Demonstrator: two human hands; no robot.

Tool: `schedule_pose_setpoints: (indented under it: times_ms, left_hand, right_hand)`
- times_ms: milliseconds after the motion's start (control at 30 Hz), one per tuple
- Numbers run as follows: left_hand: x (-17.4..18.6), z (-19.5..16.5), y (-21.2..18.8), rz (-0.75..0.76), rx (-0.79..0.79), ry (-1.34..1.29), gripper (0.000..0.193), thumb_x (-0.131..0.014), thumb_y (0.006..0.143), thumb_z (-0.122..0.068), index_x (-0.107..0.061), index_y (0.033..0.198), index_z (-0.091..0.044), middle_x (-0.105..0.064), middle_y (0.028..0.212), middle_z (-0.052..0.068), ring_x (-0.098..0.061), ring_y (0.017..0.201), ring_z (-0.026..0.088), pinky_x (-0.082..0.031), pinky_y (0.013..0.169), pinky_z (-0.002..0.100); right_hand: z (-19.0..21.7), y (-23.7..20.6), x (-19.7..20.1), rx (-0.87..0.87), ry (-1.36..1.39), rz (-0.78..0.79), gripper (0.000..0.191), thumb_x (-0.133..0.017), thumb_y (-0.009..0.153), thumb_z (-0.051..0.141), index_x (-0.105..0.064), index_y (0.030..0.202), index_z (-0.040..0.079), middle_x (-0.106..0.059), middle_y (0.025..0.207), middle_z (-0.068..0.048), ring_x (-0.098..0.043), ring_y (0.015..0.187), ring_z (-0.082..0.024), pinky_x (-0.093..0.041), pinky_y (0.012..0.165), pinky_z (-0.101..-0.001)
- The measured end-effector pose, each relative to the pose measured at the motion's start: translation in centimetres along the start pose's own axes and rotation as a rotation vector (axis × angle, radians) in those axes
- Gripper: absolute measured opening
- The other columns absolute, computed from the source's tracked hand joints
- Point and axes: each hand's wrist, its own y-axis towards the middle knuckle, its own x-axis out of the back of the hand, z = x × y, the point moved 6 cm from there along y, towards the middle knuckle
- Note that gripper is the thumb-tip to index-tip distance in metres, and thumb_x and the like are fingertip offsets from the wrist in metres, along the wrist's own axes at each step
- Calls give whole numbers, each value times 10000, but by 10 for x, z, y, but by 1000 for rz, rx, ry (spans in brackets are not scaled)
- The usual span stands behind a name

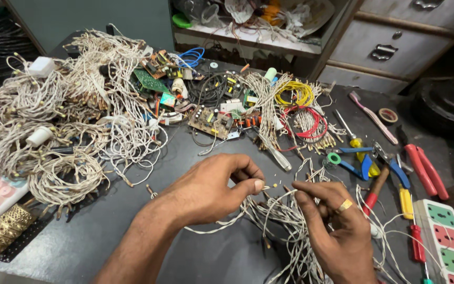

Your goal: The person repairs a string of small LED lights by stripping wire ends, applying solder with a soldering iron, and twisting connections. The person uses pliers to cut and adjust wires and repeatedly handles individual light segments on a cluttered workbench.

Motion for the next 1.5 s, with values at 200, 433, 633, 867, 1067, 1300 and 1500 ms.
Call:
schedule_pose_setpoints:
  times_ms: [200,433,633,867,1067,1300,1500]
  left_hand:
    - [-7,-3,-1,68,-14,14,264,-669,874,-297,-740,1046,-110,-796,963,52,-762,917,164,-573,850,343]
    - [-11,-4,-4,101,-44,-3,268,-669,875,-304,-738,1037,-103,-787,957,56,-755,911,162,-577,835,339]
    - [-13,-3,-4,126,-25,4,275,-662,880,-318,-737,1034,-102,-785,943,61,-749,902,165,-578,829,340]
    - [-15,-3,-5,140,-34,29,266,-668,874,-307,-738,1032,-105,-789,954,66,-759,917,174,-578,838,348]
    - [-15,-3,-9,138,7,73,263,-662,873,-316,-735,1034,-121,-789,968,57,-760,941,186,-571,854,364]
    - [-14,-7,-10,119,-2,97,265,-657,872,-313,-736,1051,-135,-786,1017,65,-752,997,199,-563,886,375]
    - [-16,-8,-10,121,7,103,271,-658,870,-311,-733,1059,-131,-785,1019,74,-751,1004,210,-564,892,379]
  right_hand:
    - [4,-2,-5,70,27,70,264,-725,893,14,-769,1145,81,-648,995,-1,-490,704,-31,-390,583,-183]
    - [0,-5,-8,12,39,128,259,-736,874,16,-784,1118,88,-659,1013,-14,-544,719,-31,-427,578,-186]
    - [4,-5,-10,40,-12,159,229,-752,859,23,-786,1078,80,-673,975,-16,-550,701,-38,-435,575,-192]
    - [12,-7,-11,81,-68,185,170,-736,878,42,-744,1047,61,-680,917,-11,-527,646,-41,-403,533,-207]
    - [13,-7,-11,91,-76,220,168,-734,880,65,-747,1047,52,-682,923,-12,-550,656,-39,-415,531,-202]
    - [11,-6,-12,23,-104,231,147,-741,879,89,-762,1019,51,-665,873,-3,-437,577,-53,-351,491,-222]
    - [10,-5,-13,12,-83,246,130,-725,893,107,-747,1007,47,-661,871,6,-454,589,-32,-356,486,-220]
